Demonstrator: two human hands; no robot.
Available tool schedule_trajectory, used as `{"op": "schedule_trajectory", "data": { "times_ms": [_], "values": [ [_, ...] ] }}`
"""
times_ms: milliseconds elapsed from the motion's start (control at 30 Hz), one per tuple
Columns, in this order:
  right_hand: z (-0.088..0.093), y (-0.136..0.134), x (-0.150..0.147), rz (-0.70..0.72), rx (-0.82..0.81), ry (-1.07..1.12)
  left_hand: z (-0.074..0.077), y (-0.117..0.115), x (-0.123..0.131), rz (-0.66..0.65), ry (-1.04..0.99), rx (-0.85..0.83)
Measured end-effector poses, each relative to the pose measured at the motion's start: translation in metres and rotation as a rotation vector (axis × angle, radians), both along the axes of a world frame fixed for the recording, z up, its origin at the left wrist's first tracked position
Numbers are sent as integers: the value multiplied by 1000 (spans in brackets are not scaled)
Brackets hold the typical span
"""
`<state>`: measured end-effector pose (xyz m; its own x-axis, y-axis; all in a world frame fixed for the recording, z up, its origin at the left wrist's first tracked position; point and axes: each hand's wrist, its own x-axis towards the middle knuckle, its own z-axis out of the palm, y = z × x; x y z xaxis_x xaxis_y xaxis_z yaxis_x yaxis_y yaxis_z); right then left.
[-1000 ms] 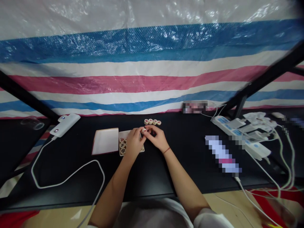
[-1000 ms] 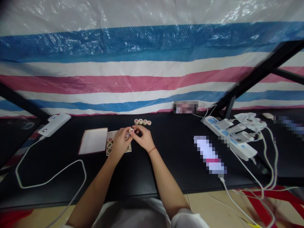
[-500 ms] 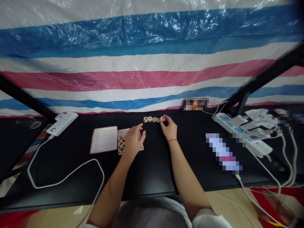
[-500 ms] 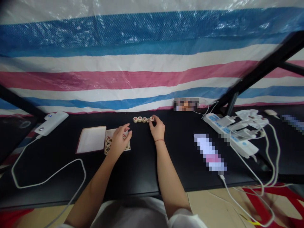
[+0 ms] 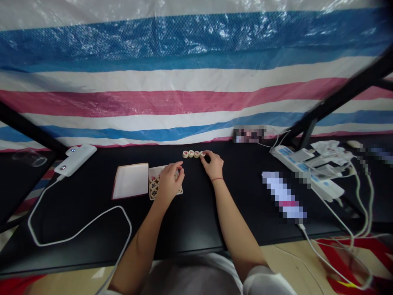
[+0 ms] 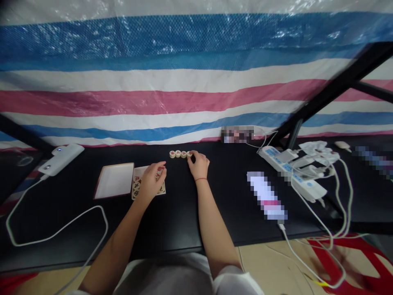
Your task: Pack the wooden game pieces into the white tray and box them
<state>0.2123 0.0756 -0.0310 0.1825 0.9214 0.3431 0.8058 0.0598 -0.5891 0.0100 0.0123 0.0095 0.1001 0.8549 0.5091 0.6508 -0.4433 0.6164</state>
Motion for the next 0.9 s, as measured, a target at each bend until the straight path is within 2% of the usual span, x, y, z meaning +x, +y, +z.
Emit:
{"op": "schedule_trajectory", "data": {
  "times_ms": [100, 200, 233, 300, 400, 467, 533, 600, 733, 900],
  "values": [
    [5, -2, -1, -24, 26, 23, 3, 2, -8, 20, 17, -12],
    [12, -10, -13, -42, 144, 37, 7, 6, -28, 131, 93, -51],
    [15, -14, -20, -1, 179, 33, 8, 7, -37, 166, 121, -58],
    [18, -24, -39, 187, 194, 27, 8, 10, -56, 234, 185, -62],
    [19, -36, -68, 440, 102, 48, 6, 12, -80, 315, 267, -124],
    [17, -40, -80, 511, 32, 26, 4, 12, -89, 243, 291, -183],
    [15, -42, -85, 536, -13, -10, 3, 12, -93, 119, 311, -231],
    [15, -41, -85, 547, -33, -29, 2, 10, -93, 64, 347, -269],
    [16, -41, -82, 541, -37, -36, 0, 5, -89, 136, 423, -301],
    [15, -42, -79, 496, -34, -46, -5, 5, -91, 139, 440, -222]
  ]
}}
